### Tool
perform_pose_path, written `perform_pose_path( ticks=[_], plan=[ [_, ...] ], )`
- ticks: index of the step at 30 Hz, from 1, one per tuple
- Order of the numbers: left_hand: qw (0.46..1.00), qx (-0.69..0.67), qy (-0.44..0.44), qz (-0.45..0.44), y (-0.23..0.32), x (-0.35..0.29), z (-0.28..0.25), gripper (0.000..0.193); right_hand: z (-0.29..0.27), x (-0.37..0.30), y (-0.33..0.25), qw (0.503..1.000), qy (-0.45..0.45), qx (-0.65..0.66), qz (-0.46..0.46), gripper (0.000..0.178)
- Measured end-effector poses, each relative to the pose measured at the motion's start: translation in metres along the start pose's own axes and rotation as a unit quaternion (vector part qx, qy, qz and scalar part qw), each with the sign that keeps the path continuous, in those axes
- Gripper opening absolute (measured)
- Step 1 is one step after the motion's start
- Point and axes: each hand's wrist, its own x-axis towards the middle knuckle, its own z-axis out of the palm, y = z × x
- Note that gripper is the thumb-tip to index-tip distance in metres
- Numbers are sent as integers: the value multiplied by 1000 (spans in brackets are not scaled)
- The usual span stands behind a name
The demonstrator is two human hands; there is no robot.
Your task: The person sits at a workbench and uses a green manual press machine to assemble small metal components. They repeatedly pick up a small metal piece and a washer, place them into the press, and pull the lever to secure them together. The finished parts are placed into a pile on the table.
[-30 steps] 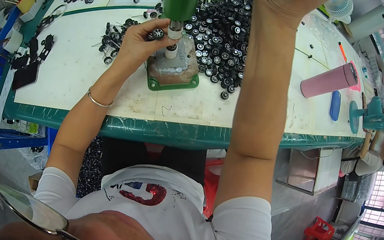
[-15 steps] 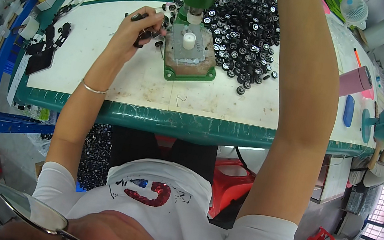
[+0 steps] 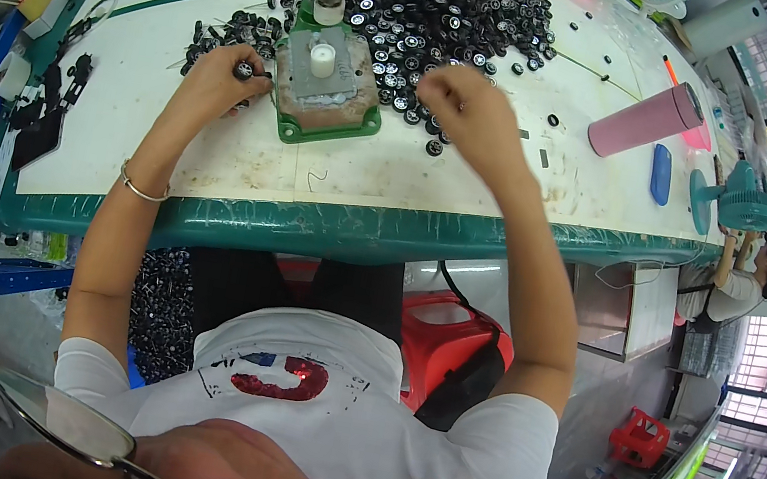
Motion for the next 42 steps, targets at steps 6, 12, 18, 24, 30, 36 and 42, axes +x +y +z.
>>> perform_pose_path(
  ticks=[6,12,18,24,30,36,42],
  plan=[
    [993,-116,-2,3,-3,-2,1,13,38,-27,1,959,28,-254,-124,11],
    [905,-423,13,-31,-10,-7,-10,19,41,-26,0,951,34,-281,-128,10],
    [778,-628,-28,5,-6,-4,-10,27,35,-20,1,944,9,-296,-145,11],
    [730,-676,-100,9,0,5,-3,33,27,-10,-4,946,49,-267,-174,10],
    [730,-674,-110,-19,3,1,-3,37,51,27,-41,992,37,116,-18,12],
    [778,-623,-82,5,1,-3,-3,40,76,46,-43,990,28,100,-98,17],
    [801,-592,-84,30,10,1,-7,41,77,46,-43,968,-44,241,45,25]
  ],
)
